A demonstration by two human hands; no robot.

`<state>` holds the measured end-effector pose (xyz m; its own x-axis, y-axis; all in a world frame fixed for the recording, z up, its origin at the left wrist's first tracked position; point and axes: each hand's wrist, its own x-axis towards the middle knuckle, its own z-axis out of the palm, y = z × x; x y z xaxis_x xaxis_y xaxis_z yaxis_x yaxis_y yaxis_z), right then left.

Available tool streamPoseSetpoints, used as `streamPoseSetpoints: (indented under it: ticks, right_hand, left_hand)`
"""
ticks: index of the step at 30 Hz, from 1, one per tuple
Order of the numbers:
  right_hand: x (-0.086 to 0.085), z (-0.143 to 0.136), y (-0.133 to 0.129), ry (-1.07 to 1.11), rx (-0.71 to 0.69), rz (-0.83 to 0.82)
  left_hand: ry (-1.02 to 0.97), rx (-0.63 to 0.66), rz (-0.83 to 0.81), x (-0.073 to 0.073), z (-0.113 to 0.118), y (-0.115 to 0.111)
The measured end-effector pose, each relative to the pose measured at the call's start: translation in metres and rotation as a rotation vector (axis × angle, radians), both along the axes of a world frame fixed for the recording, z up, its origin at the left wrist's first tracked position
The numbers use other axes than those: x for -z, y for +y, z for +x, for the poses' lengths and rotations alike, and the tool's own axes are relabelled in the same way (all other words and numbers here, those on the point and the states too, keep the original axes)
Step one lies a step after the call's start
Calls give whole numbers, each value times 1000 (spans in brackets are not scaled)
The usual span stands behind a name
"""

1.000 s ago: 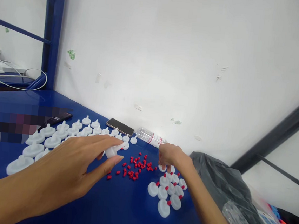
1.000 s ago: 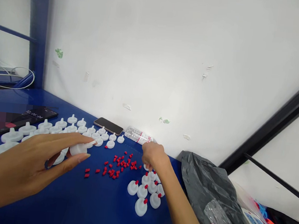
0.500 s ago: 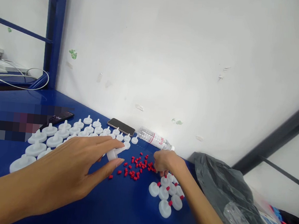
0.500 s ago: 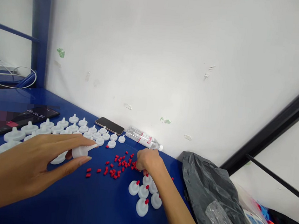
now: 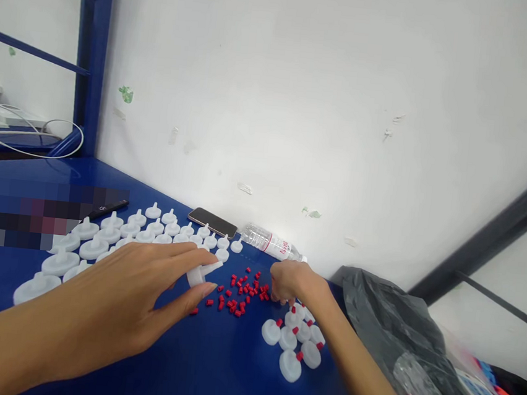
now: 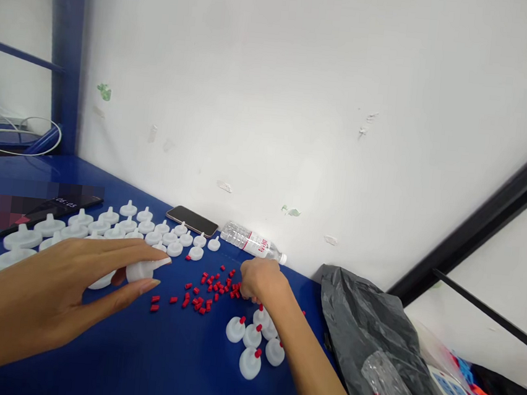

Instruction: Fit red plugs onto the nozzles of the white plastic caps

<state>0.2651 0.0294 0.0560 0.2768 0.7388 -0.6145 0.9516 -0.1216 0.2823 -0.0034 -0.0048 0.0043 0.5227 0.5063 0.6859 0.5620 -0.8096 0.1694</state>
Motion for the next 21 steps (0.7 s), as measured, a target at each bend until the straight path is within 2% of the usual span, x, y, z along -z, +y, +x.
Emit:
streamPoseSetpoints:
  ticks: [5,11,13,16,18,21]
  right_hand:
    - [-7,5,-4,7,-33,108]
    - [-29,12,-16,141,-206,543]
    - [-37,7,-22,245,-282,688]
    - [-43,-7,-35,441,-381,818]
    - [-45,-17,-44,683,-431,842]
    - [-45,-28,-54,1039,-457,792]
  left_hand:
    - [5,-5,-31,-3,1,-1]
    - [29,-18,-84,-6,3,2]
    - [12,-42,-71,-8,3,1]
    - [9,-95,-39,-12,3,-2]
    - [4,-106,-45,-15,2,-3]
    - [-53,-59,-50,-14,3,0]
